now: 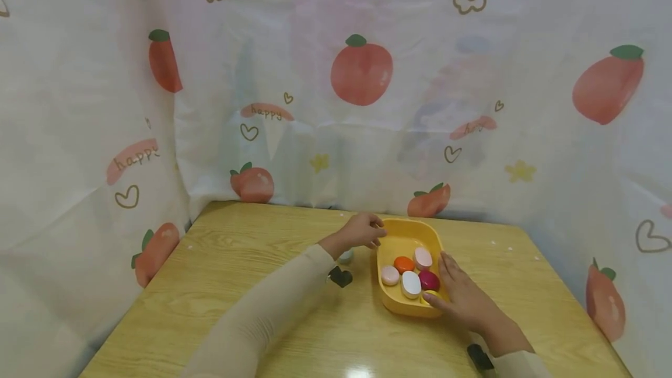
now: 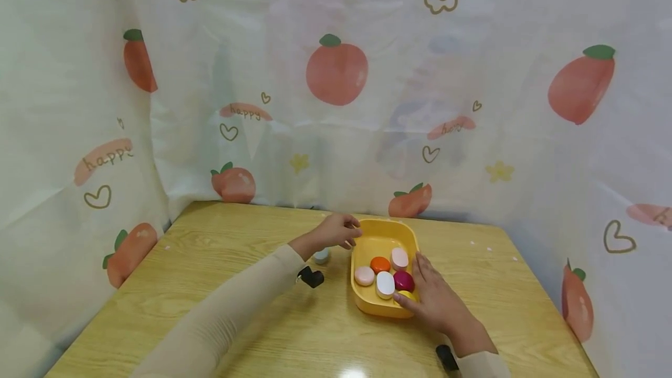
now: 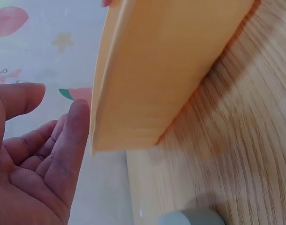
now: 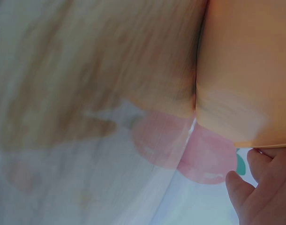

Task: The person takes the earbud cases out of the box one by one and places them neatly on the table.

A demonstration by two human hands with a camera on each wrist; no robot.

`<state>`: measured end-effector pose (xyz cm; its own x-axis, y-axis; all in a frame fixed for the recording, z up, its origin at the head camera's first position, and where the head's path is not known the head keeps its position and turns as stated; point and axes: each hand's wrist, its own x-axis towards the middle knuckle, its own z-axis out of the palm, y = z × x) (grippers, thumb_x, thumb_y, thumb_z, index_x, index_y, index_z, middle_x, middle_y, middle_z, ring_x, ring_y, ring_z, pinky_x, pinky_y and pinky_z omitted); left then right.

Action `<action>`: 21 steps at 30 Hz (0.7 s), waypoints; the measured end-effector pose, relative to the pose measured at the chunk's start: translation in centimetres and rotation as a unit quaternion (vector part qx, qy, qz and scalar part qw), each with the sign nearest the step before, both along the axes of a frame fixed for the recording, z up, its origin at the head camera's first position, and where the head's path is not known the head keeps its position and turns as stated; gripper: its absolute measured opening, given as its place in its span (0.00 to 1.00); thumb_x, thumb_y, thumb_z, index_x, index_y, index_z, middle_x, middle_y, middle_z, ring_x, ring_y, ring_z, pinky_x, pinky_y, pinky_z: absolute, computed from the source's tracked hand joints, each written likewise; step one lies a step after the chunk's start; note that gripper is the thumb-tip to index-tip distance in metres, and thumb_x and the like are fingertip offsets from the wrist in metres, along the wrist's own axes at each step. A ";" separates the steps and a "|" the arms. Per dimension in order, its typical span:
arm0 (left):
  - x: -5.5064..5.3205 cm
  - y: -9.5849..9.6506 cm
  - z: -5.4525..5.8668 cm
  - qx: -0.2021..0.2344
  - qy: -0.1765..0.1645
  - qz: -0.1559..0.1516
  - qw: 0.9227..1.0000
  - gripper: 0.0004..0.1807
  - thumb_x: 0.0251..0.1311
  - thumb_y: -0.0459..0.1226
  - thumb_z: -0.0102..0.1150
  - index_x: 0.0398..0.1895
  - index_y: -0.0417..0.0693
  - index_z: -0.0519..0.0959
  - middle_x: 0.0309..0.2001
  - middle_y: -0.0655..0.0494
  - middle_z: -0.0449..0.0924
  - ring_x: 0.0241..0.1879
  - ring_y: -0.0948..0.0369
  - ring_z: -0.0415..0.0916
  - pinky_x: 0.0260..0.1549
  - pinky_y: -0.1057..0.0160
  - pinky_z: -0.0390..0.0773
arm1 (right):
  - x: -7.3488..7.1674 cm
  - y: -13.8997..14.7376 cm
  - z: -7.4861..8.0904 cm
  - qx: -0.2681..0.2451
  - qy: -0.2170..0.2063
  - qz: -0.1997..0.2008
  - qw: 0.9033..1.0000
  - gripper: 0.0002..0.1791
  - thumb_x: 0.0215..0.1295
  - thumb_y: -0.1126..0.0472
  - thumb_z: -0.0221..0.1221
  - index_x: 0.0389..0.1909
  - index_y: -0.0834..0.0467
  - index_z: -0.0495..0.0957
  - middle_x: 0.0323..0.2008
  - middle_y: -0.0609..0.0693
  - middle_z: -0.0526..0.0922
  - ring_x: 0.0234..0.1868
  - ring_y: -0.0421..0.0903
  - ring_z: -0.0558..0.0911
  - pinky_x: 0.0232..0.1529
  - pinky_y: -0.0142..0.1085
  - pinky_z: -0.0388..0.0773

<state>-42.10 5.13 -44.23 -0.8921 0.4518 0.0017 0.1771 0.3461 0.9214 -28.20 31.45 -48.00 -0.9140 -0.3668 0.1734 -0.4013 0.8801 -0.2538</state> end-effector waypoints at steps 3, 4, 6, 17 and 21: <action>0.2 0.8 0.3 -0.017 -0.010 -0.008 1.000 0.20 0.64 0.36 0.63 0.54 0.33 0.75 0.38 0.51 0.81 0.31 0.56 0.82 0.29 0.61 0.84 | -0.1 0.0 -0.2 0.001 0.002 0.001 1.000 0.52 0.66 0.36 0.54 0.70 0.76 0.51 0.74 0.68 0.46 0.72 0.66 0.48 0.66 0.62 0.53; 0.3 1.0 0.4 -0.023 -0.014 -0.010 1.000 0.21 0.63 0.37 0.63 0.55 0.33 0.75 0.38 0.51 0.81 0.32 0.56 0.82 0.29 0.61 0.84 | -0.1 0.0 -0.2 0.000 0.000 0.000 1.000 0.52 0.66 0.36 0.54 0.70 0.75 0.51 0.74 0.68 0.45 0.72 0.66 0.48 0.66 0.62 0.53; 0.4 1.5 0.6 -0.037 -0.021 -0.012 0.999 0.22 0.63 0.37 0.64 0.56 0.33 0.75 0.38 0.50 0.82 0.34 0.54 0.83 0.30 0.61 0.84 | -0.2 -0.1 -0.4 -0.001 -0.002 -0.001 1.000 0.52 0.66 0.36 0.54 0.70 0.75 0.51 0.74 0.67 0.45 0.72 0.66 0.48 0.66 0.62 0.53; 0.9 4.1 0.4 -0.050 -0.047 0.000 0.998 0.19 0.60 0.36 0.67 0.52 0.36 0.77 0.37 0.52 0.81 0.34 0.57 0.82 0.30 0.62 0.84 | -0.2 -0.1 -0.2 0.000 -0.006 0.003 1.000 0.52 0.66 0.36 0.54 0.70 0.75 0.51 0.74 0.68 0.45 0.72 0.66 0.48 0.66 0.62 0.53; 1.2 4.8 0.2 -0.073 -0.038 -0.015 0.997 0.22 0.59 0.37 0.68 0.53 0.34 0.77 0.40 0.51 0.81 0.37 0.56 0.82 0.32 0.63 0.83 | -0.1 -0.1 0.0 -0.008 -0.006 0.007 1.000 0.52 0.66 0.37 0.56 0.70 0.76 0.51 0.73 0.68 0.46 0.72 0.66 0.48 0.65 0.63 0.53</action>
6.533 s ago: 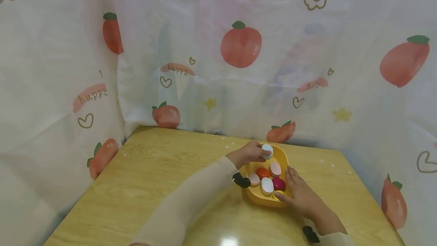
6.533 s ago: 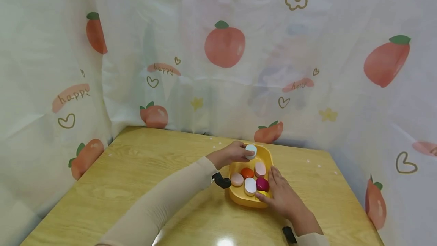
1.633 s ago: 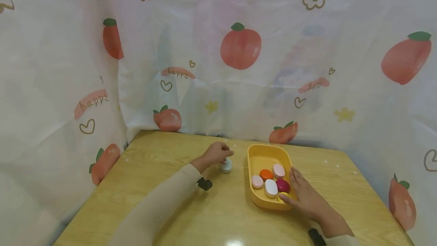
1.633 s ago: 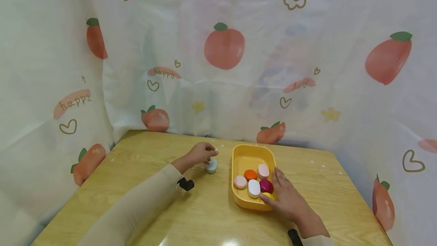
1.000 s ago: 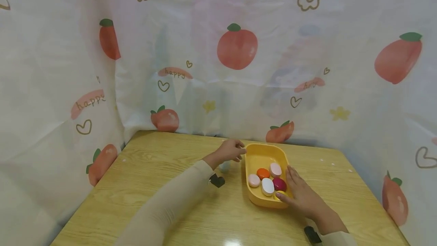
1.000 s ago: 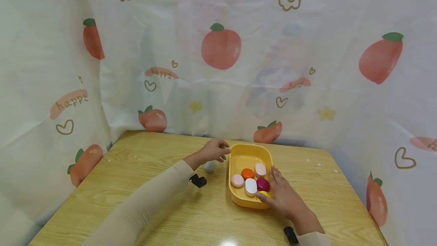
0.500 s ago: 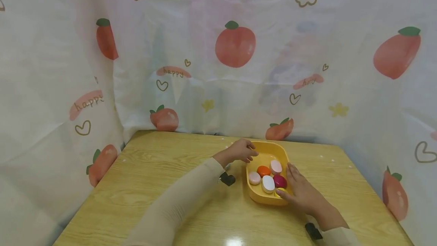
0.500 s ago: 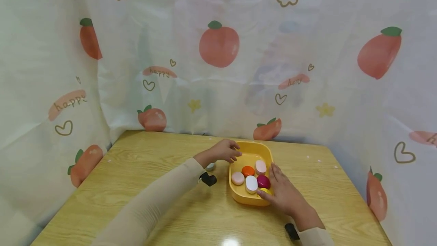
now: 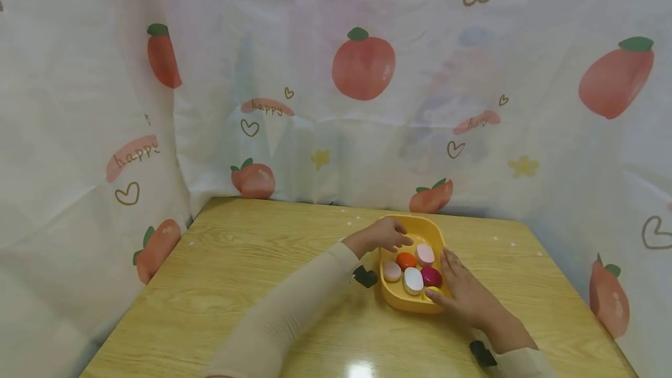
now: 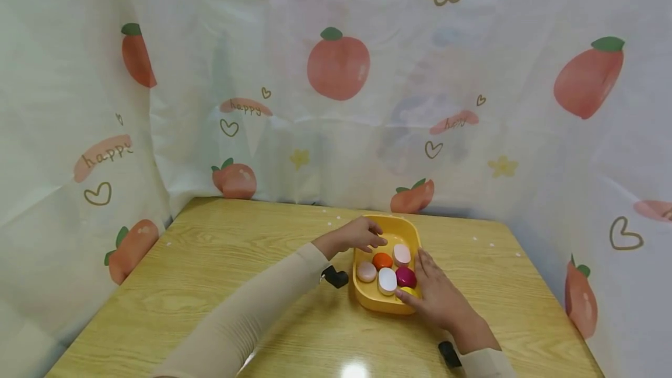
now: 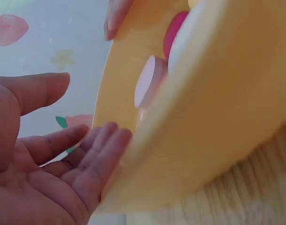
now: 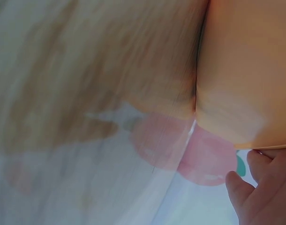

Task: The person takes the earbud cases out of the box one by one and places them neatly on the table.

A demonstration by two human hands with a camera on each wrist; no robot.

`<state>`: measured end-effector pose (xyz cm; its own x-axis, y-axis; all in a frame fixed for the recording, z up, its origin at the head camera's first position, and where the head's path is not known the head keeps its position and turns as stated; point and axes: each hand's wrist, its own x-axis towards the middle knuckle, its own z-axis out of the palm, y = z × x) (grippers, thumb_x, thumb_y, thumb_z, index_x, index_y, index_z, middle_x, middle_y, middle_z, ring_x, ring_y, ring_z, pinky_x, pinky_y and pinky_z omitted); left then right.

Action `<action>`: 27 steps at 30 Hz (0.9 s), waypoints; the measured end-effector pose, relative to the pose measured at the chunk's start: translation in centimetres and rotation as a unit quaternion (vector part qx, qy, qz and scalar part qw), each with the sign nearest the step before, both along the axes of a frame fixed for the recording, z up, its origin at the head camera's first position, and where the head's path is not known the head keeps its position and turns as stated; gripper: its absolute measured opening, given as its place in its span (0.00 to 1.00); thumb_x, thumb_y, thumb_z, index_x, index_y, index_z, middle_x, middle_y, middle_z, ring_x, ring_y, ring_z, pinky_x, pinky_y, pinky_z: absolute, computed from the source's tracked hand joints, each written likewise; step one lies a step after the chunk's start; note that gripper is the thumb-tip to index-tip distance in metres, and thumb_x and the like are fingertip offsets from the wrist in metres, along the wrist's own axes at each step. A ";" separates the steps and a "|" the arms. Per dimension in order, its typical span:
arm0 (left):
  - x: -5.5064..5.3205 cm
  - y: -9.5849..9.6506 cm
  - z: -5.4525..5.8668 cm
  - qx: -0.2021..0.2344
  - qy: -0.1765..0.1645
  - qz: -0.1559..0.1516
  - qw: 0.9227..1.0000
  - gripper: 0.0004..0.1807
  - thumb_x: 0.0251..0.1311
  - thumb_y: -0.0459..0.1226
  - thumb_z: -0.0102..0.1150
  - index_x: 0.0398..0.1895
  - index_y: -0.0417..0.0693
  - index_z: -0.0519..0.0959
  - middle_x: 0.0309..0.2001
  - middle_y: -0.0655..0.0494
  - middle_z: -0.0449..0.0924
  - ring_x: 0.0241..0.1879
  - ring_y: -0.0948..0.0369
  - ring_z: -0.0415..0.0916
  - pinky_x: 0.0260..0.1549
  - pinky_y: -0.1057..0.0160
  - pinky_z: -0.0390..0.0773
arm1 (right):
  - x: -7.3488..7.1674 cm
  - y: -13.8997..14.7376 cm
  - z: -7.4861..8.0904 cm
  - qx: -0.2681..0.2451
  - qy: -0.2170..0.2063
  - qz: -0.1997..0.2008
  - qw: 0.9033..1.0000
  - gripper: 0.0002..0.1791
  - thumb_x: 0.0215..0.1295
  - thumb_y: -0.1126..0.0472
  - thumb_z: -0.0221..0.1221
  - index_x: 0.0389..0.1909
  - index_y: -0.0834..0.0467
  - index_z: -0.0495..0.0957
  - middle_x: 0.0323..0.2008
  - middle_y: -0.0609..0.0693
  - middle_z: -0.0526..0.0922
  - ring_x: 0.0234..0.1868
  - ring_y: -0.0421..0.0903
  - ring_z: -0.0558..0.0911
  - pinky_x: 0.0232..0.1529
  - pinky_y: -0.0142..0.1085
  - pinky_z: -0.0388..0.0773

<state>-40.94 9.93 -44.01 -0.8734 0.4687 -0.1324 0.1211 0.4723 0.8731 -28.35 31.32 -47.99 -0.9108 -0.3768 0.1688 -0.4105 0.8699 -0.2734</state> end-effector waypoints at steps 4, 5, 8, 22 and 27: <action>0.3 1.0 0.1 -0.048 0.018 -0.009 0.999 0.24 0.58 0.39 0.69 0.54 0.34 0.78 0.42 0.52 0.81 0.37 0.57 0.81 0.33 0.64 0.83 | 0.0 0.2 0.0 -0.004 -0.006 -0.001 1.000 0.52 0.66 0.37 0.55 0.70 0.75 0.51 0.74 0.68 0.45 0.72 0.66 0.48 0.65 0.63 0.53; 0.4 1.2 0.1 -0.063 0.026 -0.008 0.998 0.24 0.57 0.40 0.70 0.54 0.35 0.78 0.42 0.52 0.81 0.35 0.58 0.81 0.32 0.65 0.82 | 0.0 0.2 0.0 -0.006 -0.008 -0.001 1.000 0.52 0.66 0.36 0.55 0.70 0.75 0.51 0.74 0.68 0.45 0.72 0.66 0.48 0.65 0.63 0.53; 0.7 1.7 -0.1 -0.112 0.055 -0.008 0.992 0.25 0.56 0.43 0.71 0.53 0.39 0.80 0.42 0.56 0.81 0.32 0.61 0.77 0.32 0.68 0.80 | 0.0 0.2 -0.3 -0.008 -0.012 -0.005 1.000 0.52 0.66 0.36 0.55 0.71 0.75 0.50 0.74 0.67 0.44 0.72 0.66 0.47 0.66 0.63 0.52; 1.7 3.1 -0.9 -0.172 0.036 0.005 0.984 0.27 0.49 0.46 0.75 0.50 0.42 0.79 0.34 0.56 0.75 0.31 0.60 0.72 0.34 0.67 0.78 | 0.2 0.3 -0.9 -0.015 -0.008 -0.010 1.000 0.53 0.65 0.35 0.56 0.70 0.75 0.52 0.74 0.68 0.46 0.72 0.67 0.48 0.66 0.63 0.53; 1.4 3.4 -0.7 -0.192 0.029 0.007 0.981 0.29 0.48 0.49 0.75 0.49 0.43 0.79 0.34 0.57 0.75 0.31 0.59 0.71 0.34 0.64 0.77 | 0.0 0.3 -0.8 -0.016 -0.002 -0.011 1.000 0.52 0.66 0.35 0.55 0.70 0.75 0.52 0.74 0.67 0.46 0.72 0.66 0.48 0.66 0.62 0.53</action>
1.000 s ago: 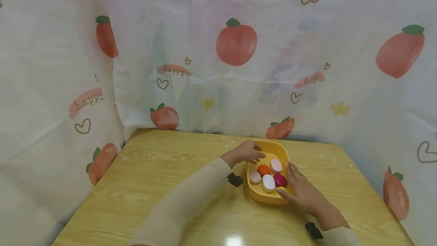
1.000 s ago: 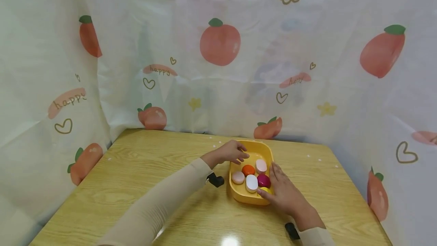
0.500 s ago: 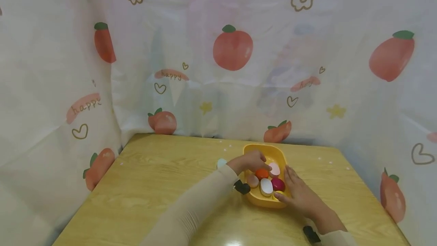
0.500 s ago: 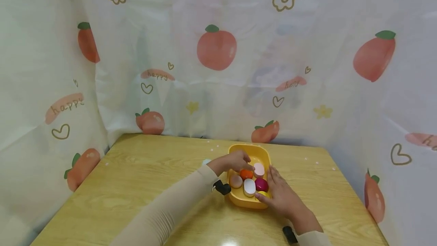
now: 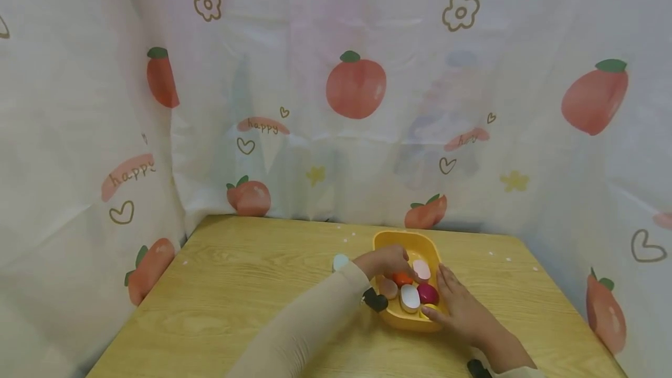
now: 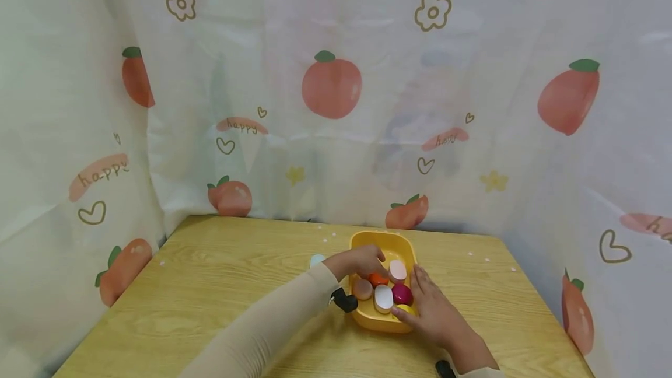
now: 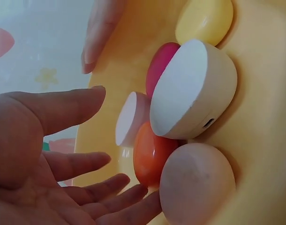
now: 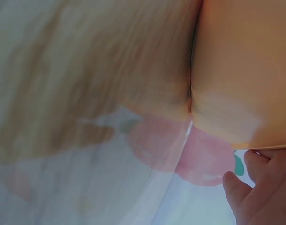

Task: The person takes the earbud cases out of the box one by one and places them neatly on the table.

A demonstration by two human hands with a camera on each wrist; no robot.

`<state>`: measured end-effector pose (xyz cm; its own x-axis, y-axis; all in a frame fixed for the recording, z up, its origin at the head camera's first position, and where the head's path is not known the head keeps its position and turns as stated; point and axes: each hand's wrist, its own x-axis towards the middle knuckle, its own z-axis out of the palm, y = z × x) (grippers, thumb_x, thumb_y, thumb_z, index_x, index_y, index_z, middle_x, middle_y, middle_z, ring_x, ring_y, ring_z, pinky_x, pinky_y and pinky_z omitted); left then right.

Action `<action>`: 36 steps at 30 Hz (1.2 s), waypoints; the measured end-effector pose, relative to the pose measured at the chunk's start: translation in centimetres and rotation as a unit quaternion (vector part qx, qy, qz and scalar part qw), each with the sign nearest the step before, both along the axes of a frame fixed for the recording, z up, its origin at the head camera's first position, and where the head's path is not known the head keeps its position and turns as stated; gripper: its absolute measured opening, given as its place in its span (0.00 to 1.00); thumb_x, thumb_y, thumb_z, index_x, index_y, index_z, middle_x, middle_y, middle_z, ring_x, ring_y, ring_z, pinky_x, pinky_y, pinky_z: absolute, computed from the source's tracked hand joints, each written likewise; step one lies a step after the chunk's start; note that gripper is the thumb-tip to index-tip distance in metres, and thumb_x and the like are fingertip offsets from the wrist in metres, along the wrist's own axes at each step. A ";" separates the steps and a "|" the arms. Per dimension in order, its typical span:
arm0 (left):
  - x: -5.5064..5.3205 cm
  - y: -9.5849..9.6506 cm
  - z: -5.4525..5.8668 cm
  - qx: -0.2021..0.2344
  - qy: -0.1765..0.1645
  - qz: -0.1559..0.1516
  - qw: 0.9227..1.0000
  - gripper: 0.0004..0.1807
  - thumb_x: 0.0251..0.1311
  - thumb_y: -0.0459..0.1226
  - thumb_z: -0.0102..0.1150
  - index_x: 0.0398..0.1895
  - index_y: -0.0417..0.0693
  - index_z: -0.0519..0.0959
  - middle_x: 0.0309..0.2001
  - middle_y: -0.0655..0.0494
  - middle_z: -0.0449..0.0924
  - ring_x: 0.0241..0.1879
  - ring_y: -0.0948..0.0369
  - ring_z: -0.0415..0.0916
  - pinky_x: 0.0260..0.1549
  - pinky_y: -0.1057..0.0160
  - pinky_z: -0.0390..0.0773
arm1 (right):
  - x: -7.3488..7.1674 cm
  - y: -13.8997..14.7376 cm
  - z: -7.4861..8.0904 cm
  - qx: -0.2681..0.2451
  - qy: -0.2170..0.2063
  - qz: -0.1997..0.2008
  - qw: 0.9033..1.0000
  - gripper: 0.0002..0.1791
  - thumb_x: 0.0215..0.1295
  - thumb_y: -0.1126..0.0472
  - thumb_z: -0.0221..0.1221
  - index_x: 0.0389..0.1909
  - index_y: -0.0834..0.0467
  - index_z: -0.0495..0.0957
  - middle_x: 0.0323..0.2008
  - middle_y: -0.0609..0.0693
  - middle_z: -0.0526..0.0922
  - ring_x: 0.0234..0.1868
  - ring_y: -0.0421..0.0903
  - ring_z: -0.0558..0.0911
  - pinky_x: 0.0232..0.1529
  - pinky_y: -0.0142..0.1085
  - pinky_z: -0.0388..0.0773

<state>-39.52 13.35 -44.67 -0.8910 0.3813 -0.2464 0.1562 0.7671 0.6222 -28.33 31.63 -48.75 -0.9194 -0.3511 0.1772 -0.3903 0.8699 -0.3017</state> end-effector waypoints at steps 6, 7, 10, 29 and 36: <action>-0.2 0.3 0.0 -0.035 -0.009 -0.010 0.999 0.20 0.48 0.51 0.74 0.32 0.46 0.79 0.28 0.55 0.73 0.29 0.59 0.70 0.31 0.62 0.76 | 0.1 0.0 0.0 0.001 0.002 0.002 1.000 0.52 0.66 0.36 0.55 0.70 0.74 0.52 0.74 0.67 0.47 0.72 0.66 0.48 0.66 0.62 0.54; -0.2 0.4 -0.1 -0.040 -0.010 -0.013 0.999 0.20 0.48 0.51 0.74 0.30 0.47 0.79 0.27 0.55 0.73 0.28 0.59 0.70 0.30 0.62 0.76 | 0.1 0.0 0.0 0.001 0.002 0.002 1.000 0.52 0.65 0.36 0.56 0.70 0.74 0.52 0.74 0.67 0.47 0.72 0.66 0.48 0.66 0.62 0.54; -0.3 0.5 0.1 -0.039 -0.027 -0.018 0.999 0.20 0.48 0.51 0.74 0.30 0.46 0.78 0.28 0.54 0.73 0.28 0.58 0.71 0.32 0.61 0.78 | 0.2 0.1 -0.1 -0.003 0.004 0.003 1.000 0.51 0.65 0.36 0.56 0.70 0.75 0.53 0.73 0.67 0.48 0.72 0.66 0.49 0.66 0.62 0.54; -1.1 1.5 -0.5 -0.057 -0.031 -0.012 0.998 0.09 0.47 0.37 0.73 0.24 0.43 0.82 0.24 0.54 0.74 0.23 0.58 0.68 0.22 0.63 0.73 | 0.3 0.1 0.0 -0.015 0.004 0.013 1.000 0.50 0.66 0.37 0.56 0.70 0.74 0.53 0.74 0.66 0.47 0.72 0.66 0.49 0.65 0.63 0.55; -1.4 2.7 -1.6 -0.037 -0.045 0.040 0.997 0.06 0.47 0.32 0.73 0.24 0.42 0.83 0.24 0.52 0.75 0.23 0.56 0.68 0.22 0.63 0.72 | 0.3 0.1 0.0 -0.008 0.010 0.009 1.000 0.50 0.67 0.38 0.56 0.71 0.74 0.53 0.74 0.65 0.46 0.73 0.65 0.48 0.65 0.62 0.55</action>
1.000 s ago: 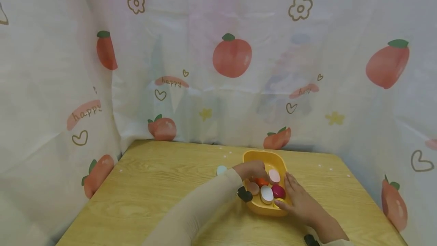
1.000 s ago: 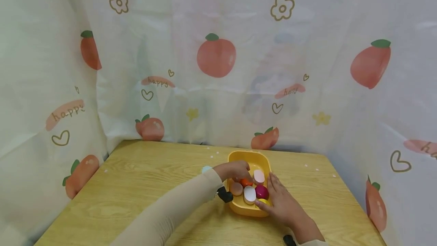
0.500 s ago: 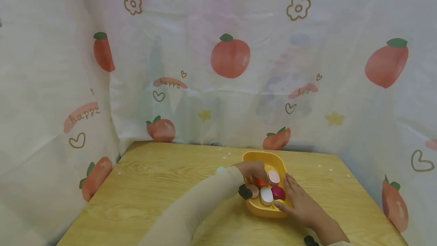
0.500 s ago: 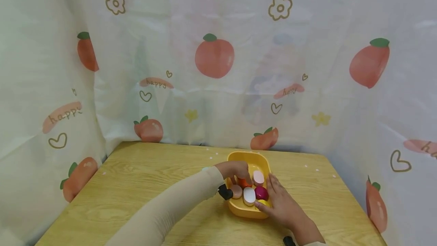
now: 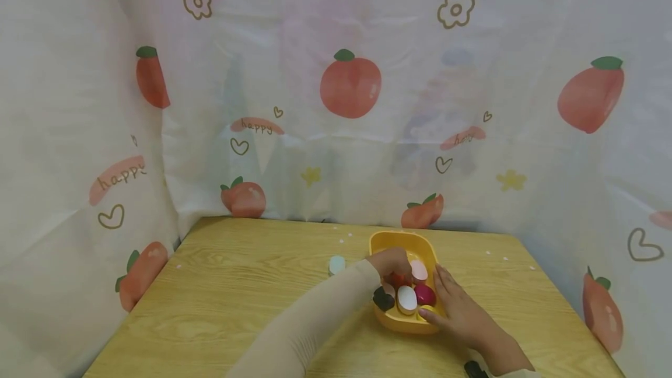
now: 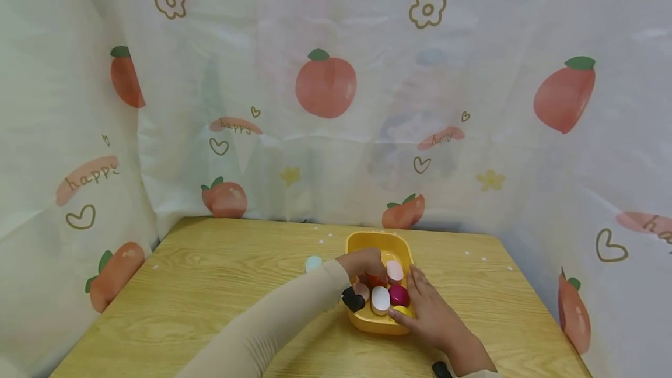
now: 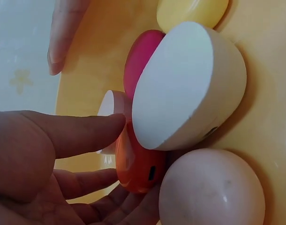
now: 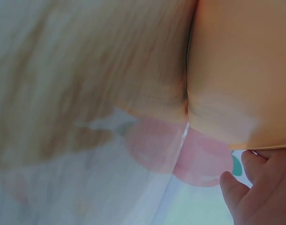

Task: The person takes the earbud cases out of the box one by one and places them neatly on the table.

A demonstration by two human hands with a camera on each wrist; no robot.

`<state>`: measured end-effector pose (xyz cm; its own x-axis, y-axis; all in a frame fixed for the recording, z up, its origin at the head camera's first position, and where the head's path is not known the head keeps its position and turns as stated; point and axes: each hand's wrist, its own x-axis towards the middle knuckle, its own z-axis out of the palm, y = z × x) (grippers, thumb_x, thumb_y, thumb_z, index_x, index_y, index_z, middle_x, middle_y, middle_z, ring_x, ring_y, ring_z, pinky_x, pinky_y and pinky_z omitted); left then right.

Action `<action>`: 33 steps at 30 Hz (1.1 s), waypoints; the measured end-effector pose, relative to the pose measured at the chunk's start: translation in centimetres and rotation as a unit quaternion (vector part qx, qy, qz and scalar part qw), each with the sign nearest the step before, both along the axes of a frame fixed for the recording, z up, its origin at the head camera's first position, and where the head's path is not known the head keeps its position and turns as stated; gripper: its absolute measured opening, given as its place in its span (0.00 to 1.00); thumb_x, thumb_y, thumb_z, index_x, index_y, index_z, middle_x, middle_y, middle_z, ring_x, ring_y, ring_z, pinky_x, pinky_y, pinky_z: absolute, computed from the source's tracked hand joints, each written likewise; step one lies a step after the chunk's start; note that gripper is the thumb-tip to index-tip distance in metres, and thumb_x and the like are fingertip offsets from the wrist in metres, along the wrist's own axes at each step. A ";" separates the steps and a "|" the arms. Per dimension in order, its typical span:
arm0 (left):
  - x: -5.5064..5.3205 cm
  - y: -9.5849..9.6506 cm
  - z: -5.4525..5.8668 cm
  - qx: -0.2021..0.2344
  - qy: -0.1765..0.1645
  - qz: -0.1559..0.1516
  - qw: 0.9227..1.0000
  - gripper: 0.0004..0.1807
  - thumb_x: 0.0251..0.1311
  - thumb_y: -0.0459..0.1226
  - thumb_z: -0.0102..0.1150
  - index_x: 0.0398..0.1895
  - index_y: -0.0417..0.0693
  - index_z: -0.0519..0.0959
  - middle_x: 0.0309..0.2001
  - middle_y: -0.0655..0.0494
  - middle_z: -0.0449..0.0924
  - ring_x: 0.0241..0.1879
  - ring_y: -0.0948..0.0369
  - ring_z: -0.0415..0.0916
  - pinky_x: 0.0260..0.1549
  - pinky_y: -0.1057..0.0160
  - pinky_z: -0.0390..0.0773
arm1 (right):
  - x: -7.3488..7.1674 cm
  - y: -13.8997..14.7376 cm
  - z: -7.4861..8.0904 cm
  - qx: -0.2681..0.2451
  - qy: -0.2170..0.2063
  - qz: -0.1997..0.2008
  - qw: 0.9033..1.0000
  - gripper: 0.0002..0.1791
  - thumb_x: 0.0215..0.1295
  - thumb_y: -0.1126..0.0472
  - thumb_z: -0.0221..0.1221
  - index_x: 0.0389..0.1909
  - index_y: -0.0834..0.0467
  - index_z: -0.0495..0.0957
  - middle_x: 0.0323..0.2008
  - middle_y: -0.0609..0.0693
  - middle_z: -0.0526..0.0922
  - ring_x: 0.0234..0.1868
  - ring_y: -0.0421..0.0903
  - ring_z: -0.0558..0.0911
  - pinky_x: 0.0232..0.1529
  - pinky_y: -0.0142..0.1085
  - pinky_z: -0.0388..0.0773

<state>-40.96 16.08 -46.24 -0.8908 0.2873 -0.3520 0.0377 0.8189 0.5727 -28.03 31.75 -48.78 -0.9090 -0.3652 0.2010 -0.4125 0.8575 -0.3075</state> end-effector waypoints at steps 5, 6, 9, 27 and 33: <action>0.0 0.0 -0.2 0.031 -0.009 0.026 0.999 0.06 0.43 0.29 0.74 0.20 0.41 0.83 0.22 0.51 0.74 0.20 0.56 0.68 0.20 0.63 0.72 | 0.0 -0.1 0.0 0.001 0.001 -0.002 1.000 0.50 0.66 0.38 0.56 0.71 0.74 0.52 0.74 0.66 0.47 0.73 0.65 0.48 0.65 0.63 0.55; 0.1 0.0 -0.2 0.035 -0.009 0.027 0.999 0.07 0.42 0.29 0.74 0.20 0.41 0.82 0.22 0.51 0.74 0.20 0.56 0.68 0.20 0.64 0.72 | 0.0 -0.1 0.0 0.001 0.002 -0.002 1.000 0.50 0.66 0.38 0.56 0.71 0.74 0.52 0.74 0.66 0.47 0.73 0.65 0.48 0.65 0.63 0.55; 0.2 -0.2 0.0 0.047 -0.008 0.024 0.999 0.07 0.42 0.29 0.74 0.21 0.41 0.82 0.22 0.51 0.75 0.20 0.56 0.69 0.21 0.64 0.73 | 0.0 -0.1 0.0 0.001 0.003 -0.002 1.000 0.50 0.66 0.38 0.57 0.71 0.74 0.52 0.74 0.66 0.47 0.73 0.65 0.48 0.64 0.63 0.55; 1.1 -1.2 1.2 0.060 -0.004 -0.012 0.998 0.04 0.52 0.30 0.68 0.25 0.38 0.82 0.22 0.52 0.79 0.23 0.58 0.75 0.30 0.66 0.79 | 0.0 -0.1 0.2 0.003 -0.003 0.000 1.000 0.51 0.67 0.37 0.55 0.71 0.75 0.51 0.74 0.67 0.47 0.72 0.66 0.49 0.65 0.62 0.55; 1.4 -1.6 1.7 0.079 -0.007 -0.004 0.997 0.06 0.54 0.31 0.68 0.28 0.37 0.80 0.23 0.52 0.77 0.22 0.60 0.74 0.30 0.68 0.79 | 0.0 -0.3 0.3 0.005 -0.005 -0.003 1.000 0.51 0.66 0.37 0.55 0.71 0.74 0.51 0.74 0.67 0.47 0.72 0.66 0.49 0.65 0.62 0.55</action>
<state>-39.51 14.52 -44.56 -0.8835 0.3466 -0.3151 0.0343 0.7188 0.6944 -27.99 31.50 -48.50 -0.9129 -0.3624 0.1879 -0.4049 0.8627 -0.3031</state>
